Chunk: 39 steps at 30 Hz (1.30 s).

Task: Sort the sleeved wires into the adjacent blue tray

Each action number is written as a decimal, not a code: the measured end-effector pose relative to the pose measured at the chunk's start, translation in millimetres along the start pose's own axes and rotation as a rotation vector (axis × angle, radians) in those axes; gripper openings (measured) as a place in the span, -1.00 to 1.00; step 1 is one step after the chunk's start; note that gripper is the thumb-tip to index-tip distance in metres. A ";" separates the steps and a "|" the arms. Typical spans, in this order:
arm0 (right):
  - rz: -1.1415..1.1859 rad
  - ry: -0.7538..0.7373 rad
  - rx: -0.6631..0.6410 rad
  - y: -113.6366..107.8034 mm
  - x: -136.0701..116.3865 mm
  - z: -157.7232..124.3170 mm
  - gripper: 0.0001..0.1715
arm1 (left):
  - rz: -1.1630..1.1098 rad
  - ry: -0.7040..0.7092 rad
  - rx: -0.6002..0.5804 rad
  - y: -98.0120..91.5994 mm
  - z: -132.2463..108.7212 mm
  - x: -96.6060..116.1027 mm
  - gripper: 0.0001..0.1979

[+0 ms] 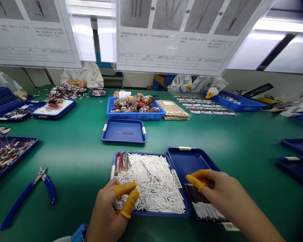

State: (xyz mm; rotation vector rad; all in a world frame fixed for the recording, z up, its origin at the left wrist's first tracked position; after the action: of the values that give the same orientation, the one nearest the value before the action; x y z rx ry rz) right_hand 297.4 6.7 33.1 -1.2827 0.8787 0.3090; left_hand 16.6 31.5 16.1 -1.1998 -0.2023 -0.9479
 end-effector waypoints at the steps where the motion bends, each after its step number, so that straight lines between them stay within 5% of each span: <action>1: 0.010 -0.054 -0.068 12.7 -14.4 -1.6 -0.84 | 0.008 -0.002 -0.008 -0.2 0.3 0.4 -0.81; 5: -0.034 -0.180 -0.120 60.9 -60.6 -4.5 -0.80 | 0.041 -0.006 -0.020 -0.1 0.7 0.4 -0.76; 9: -0.036 -0.204 -0.123 87.9 -74.5 -1.4 -0.84 | 0.080 0.024 -0.063 4.0 -1.3 -1.0 -0.75; 15: 0.131 -0.229 -0.151 88.5 -65.9 -4.2 -0.83 | 0.113 0.075 -0.104 10.1 -4.6 -3.8 -0.82; 21: 0.771 -0.045 -0.286 105.1 -62.7 -27.8 -0.73 | 0.128 0.111 -0.073 14.9 -6.1 -5.7 -0.81; 26: 0.916 0.023 -0.204 109.7 -66.9 -40.2 -0.75 | 0.082 0.074 -0.077 13.3 -4.6 -3.9 -0.87; 35: 1.032 0.061 -0.397 111.0 -69.2 -38.8 -0.72 | 0.010 -0.148 -0.033 8.6 -8.8 -9.0 -0.93; 39: 1.073 0.062 -0.404 110.0 -69.1 -39.7 -0.79 | -0.014 -0.133 -0.068 7.6 -7.6 -7.0 -0.91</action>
State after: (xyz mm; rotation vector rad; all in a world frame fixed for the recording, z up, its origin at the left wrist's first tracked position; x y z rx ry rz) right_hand 165.3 20.9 4.6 -1.0683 1.5660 1.3460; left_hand 15.2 29.0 3.5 -1.3268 -0.2865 -0.8941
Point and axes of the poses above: each hand's wrist, its own z-axis towards the middle knuckle, its own y-axis out of the palm, x = y × z, the point moved 3 cm from there along z, towards the middle knuckle, and after that the axes turned 15 degrees about z, right-handed, at the moved point
